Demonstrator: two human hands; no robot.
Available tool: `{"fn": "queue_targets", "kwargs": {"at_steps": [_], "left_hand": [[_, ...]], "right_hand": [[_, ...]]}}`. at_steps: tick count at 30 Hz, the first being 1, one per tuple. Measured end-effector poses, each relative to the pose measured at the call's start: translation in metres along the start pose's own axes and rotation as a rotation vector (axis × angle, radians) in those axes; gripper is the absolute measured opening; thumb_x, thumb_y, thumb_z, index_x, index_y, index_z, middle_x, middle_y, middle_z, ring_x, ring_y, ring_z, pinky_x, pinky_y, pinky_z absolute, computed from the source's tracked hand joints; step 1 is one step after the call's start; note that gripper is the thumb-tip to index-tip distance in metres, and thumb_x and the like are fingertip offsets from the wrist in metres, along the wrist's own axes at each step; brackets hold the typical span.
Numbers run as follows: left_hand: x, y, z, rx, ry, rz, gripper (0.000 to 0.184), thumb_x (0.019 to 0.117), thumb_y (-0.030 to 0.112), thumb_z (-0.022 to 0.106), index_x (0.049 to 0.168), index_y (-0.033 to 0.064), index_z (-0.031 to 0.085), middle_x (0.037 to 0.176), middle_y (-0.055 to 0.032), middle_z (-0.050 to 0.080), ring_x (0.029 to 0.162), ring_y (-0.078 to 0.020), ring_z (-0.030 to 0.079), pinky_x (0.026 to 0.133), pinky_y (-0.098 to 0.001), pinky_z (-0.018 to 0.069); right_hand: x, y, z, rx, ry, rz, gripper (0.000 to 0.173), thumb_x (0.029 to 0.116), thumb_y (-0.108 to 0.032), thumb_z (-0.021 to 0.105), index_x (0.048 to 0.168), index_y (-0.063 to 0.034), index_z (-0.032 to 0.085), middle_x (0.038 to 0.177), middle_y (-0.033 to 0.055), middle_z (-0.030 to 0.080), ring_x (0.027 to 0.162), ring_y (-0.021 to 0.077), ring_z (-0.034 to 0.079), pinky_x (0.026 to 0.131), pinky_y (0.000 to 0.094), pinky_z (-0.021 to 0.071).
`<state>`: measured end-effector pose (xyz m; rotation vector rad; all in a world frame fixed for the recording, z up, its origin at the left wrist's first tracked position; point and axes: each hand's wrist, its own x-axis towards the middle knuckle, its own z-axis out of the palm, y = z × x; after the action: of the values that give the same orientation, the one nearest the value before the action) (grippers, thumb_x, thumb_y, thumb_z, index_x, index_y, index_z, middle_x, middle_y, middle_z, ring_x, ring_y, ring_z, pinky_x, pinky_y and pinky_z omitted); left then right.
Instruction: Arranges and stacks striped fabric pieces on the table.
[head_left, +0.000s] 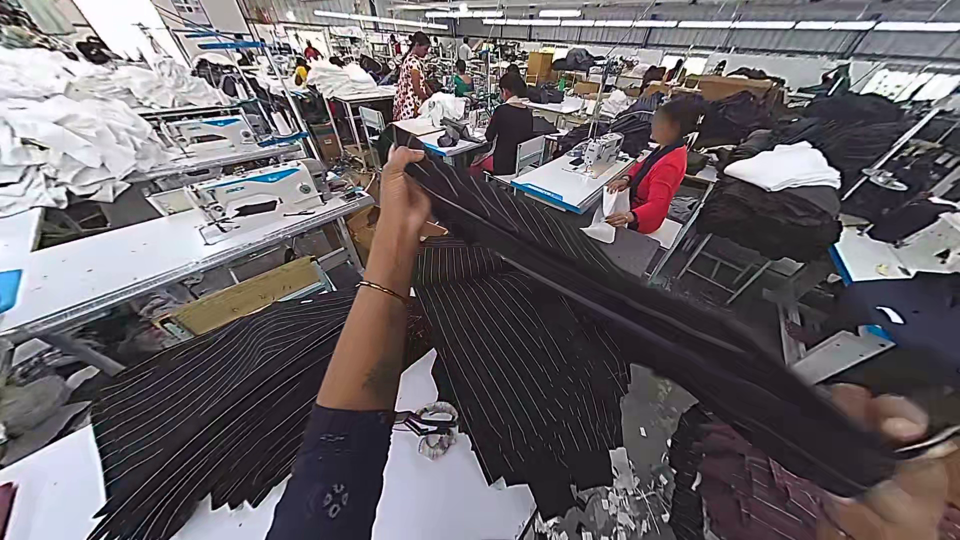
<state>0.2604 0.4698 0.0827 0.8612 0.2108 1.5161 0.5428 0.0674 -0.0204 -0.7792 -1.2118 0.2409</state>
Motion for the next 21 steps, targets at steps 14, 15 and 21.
{"fn": "queue_targets", "kwargs": {"at_steps": [14, 15, 21], "left_hand": [[-0.198, -0.116, -0.236, 1.229, 0.099, -0.453, 0.041, 0.1002, 0.014, 0.062, 0.134, -0.0096, 0.057, 0.134, -0.0287, 0.061, 0.125, -0.0375, 0.061, 0.107, -0.0498, 0.0484], [-0.219, -0.124, -0.233, 1.196, 0.1, -0.488, 0.039, 0.1003, 0.013, 0.062, 0.132, -0.009, 0.059, 0.133, -0.0282, 0.061, 0.123, -0.0374, 0.061, 0.105, -0.0504, 0.0494], [-0.318, -0.16, -0.215, 1.163, 0.134, -0.475, 0.026, 0.0973, 0.006, 0.061, 0.12, -0.0064, 0.068, 0.118, -0.0229, 0.069, 0.104, -0.0314, 0.07, 0.095, -0.0469, 0.0558]], "right_hand": [[-0.043, 0.188, 0.079, -0.457, -0.767, 0.889, 0.028, 0.1002, -0.023, 0.065, 0.122, -0.0059, 0.071, 0.104, 0.0054, 0.075, 0.09, 0.0088, 0.071, 0.086, 0.0278, 0.0574], [-0.042, 0.196, 0.095, -0.488, -0.721, 0.845, 0.027, 0.1005, -0.023, 0.065, 0.12, -0.0059, 0.072, 0.105, 0.0056, 0.075, 0.09, 0.0089, 0.071, 0.086, 0.0271, 0.0572], [-0.069, 0.249, 0.176, -0.924, -0.892, 0.753, 0.06, 0.0927, -0.038, 0.073, 0.146, -0.0146, 0.057, 0.148, 0.0144, 0.054, 0.131, 0.0334, 0.055, 0.107, 0.0521, 0.0437]]}}
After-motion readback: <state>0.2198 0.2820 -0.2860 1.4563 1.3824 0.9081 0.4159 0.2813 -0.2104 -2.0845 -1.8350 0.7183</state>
